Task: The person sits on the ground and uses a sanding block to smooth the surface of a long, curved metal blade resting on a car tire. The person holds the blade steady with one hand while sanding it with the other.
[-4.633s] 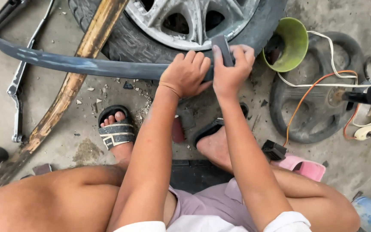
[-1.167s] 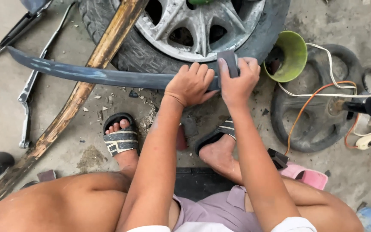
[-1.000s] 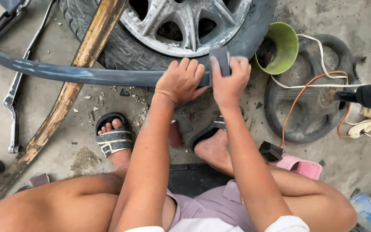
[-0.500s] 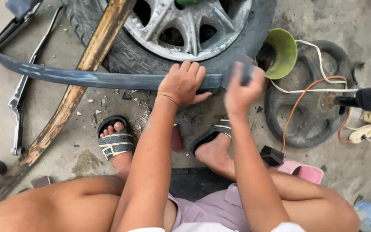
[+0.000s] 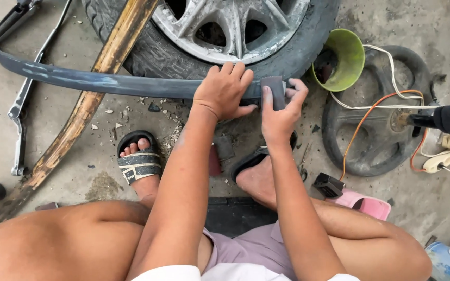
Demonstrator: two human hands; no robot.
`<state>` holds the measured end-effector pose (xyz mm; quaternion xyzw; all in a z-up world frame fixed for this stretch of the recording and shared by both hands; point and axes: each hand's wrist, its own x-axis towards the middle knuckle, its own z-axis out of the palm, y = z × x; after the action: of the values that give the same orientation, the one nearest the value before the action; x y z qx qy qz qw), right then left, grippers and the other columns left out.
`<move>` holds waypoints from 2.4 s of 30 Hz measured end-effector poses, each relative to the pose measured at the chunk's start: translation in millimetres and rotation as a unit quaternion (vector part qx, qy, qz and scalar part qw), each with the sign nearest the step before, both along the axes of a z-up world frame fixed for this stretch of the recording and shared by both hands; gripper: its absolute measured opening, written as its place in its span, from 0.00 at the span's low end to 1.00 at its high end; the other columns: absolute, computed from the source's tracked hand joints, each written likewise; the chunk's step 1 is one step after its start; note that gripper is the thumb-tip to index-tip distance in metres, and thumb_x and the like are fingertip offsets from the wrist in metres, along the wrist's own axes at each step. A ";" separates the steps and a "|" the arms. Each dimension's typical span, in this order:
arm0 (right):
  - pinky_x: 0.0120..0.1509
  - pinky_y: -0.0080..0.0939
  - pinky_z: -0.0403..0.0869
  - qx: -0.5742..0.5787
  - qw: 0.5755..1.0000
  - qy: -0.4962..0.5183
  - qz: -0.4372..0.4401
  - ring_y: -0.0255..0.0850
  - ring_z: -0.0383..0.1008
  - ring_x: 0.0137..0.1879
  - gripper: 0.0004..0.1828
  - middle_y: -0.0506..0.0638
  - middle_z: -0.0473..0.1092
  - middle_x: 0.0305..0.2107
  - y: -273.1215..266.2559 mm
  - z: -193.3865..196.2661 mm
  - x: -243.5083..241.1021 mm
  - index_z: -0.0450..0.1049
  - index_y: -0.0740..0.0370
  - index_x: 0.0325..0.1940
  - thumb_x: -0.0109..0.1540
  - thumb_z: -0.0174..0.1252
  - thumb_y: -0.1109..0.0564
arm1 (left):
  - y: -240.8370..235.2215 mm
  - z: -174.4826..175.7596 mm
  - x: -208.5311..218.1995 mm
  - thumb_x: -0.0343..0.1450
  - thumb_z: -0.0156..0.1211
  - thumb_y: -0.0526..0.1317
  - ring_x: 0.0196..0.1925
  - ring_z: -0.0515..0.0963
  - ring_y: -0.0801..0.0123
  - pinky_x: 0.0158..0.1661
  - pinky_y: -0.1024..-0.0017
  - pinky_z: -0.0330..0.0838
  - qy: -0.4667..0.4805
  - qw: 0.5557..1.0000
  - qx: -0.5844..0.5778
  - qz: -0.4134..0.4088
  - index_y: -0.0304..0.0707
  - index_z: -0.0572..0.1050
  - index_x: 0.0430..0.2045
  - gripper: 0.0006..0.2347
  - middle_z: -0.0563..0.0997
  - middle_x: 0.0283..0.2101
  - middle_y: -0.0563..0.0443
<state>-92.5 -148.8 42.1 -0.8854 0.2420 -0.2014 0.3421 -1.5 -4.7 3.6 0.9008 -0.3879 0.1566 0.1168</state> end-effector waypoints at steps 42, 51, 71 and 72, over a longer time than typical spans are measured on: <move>0.20 0.44 0.70 -0.335 0.879 0.209 0.266 0.51 0.73 0.21 0.43 0.56 0.48 0.76 5.5 9.2 -13.1 0.45 0.55 0.83 0.63 0.45 0.68 | -5.7 2.3 22.9 0.52 0.73 0.69 0.49 0.80 0.61 0.45 0.59 0.81 0.202 0.977 0.064 -0.023 0.45 0.64 0.50 0.40 0.76 0.45 0.54; 0.32 0.58 0.78 -0.268 0.894 0.245 0.263 0.66 0.77 0.34 0.45 0.49 0.43 0.79 -9.1 -6.0 -2.6 0.43 0.47 0.84 0.63 0.46 0.63 | -3.3 4.6 18.9 0.60 0.68 0.66 0.45 0.79 0.61 0.42 0.58 0.78 0.196 0.979 0.055 -0.007 0.52 0.65 0.48 0.30 0.74 0.41 0.56; 0.34 0.61 0.79 -0.352 0.866 0.254 0.250 0.64 0.79 0.33 0.42 0.48 0.48 0.77 -0.1 -6.9 -5.8 0.49 0.53 0.82 0.62 0.47 0.56 | 12.2 -11.4 15.7 0.62 0.67 0.60 0.45 0.75 0.59 0.44 0.59 0.72 0.106 0.990 -0.075 -0.055 0.52 0.76 0.42 0.22 0.72 0.45 0.55; 0.35 0.62 0.79 -0.348 0.863 0.264 0.253 0.65 0.79 0.33 0.43 0.49 0.47 0.78 4.1 -2.5 -14.3 0.48 0.54 0.82 0.61 0.48 0.57 | 12.5 -7.9 16.0 0.62 0.67 0.59 0.45 0.76 0.57 0.45 0.58 0.72 0.112 0.988 -0.078 -0.068 0.49 0.76 0.42 0.21 0.72 0.45 0.53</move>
<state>-106.8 -144.6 39.6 -0.9977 0.0054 0.0617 -0.0257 14.4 7.8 -4.2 0.8721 -0.4197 0.0764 0.2398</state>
